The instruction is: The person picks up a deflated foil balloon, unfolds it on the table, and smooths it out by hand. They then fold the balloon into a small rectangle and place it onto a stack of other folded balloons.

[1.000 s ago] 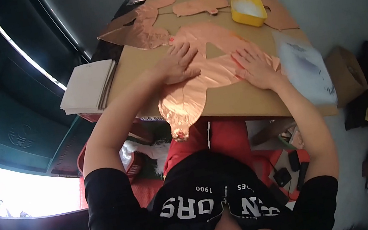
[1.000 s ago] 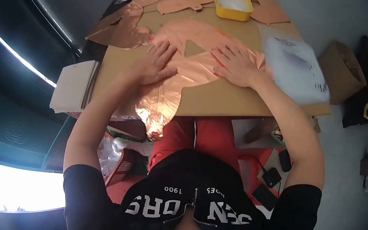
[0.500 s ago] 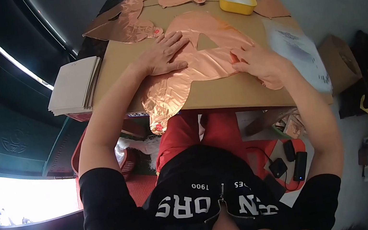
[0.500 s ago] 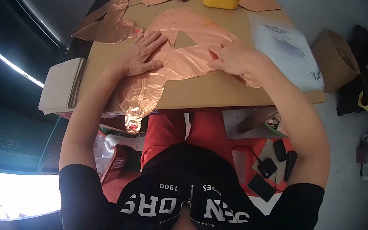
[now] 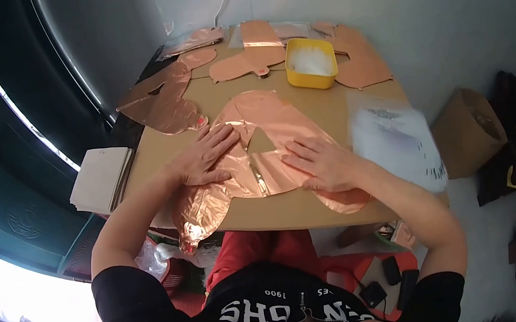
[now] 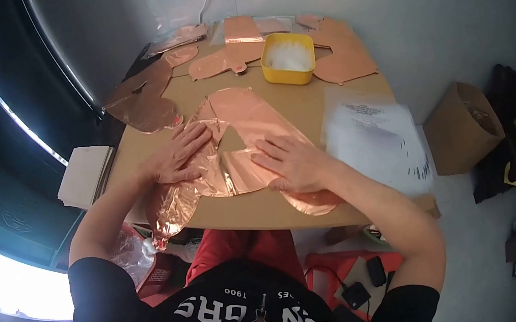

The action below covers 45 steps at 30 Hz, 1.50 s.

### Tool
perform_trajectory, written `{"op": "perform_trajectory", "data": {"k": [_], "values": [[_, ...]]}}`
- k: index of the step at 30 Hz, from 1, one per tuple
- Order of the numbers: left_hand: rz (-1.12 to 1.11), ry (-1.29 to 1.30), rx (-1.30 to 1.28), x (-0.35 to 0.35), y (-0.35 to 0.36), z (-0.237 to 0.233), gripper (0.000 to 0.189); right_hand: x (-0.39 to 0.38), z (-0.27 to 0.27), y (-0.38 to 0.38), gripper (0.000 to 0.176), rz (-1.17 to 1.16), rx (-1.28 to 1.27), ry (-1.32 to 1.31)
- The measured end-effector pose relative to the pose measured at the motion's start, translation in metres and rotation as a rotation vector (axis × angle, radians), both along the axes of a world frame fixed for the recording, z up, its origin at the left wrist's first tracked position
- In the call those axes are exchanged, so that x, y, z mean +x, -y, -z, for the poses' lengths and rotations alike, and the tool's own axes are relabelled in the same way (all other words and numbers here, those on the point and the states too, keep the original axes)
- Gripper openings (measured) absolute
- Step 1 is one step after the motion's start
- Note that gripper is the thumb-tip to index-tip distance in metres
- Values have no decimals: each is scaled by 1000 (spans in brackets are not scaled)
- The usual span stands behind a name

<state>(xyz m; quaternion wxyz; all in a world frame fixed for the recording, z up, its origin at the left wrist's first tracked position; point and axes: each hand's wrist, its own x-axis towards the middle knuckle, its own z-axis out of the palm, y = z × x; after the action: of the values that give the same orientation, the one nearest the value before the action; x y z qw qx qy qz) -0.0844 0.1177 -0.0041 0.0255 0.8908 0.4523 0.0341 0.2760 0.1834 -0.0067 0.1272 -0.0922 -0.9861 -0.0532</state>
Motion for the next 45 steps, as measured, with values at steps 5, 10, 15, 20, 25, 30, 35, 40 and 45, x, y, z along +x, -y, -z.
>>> {"op": "perform_trajectory", "data": {"k": [5, 10, 15, 20, 25, 30, 35, 40, 45], "values": [[14, 0, -6, -3, -1, 2, 100, 2, -5, 5, 67, 50, -117, 83], [19, 21, 7, 1, 1, -1, 100, 2, -6, 3, 67, 32, -163, 78], [18, 17, 23, 0, 1, 0, 98, 4, -3, 3, 64, 31, -156, 46], [40, -33, 75, -2, -1, 3, 96, 3, -5, 5, 63, 33, -150, 45], [45, -13, 106, -3, 0, 7, 91, 0, -9, 8, 62, 31, -156, 53], [68, 19, 197, -6, -4, 16, 89, -2, -13, 12, 63, 35, -141, 91], [44, 64, 140, -5, -1, 15, 87, -8, -20, 12, 67, 44, -130, 152], [25, 76, 119, -5, -1, 16, 87, -14, -24, 12, 66, 54, -157, 193], [-1, 43, 80, -4, 3, 12, 89, -16, -26, 12, 65, 60, -183, 213]]}}
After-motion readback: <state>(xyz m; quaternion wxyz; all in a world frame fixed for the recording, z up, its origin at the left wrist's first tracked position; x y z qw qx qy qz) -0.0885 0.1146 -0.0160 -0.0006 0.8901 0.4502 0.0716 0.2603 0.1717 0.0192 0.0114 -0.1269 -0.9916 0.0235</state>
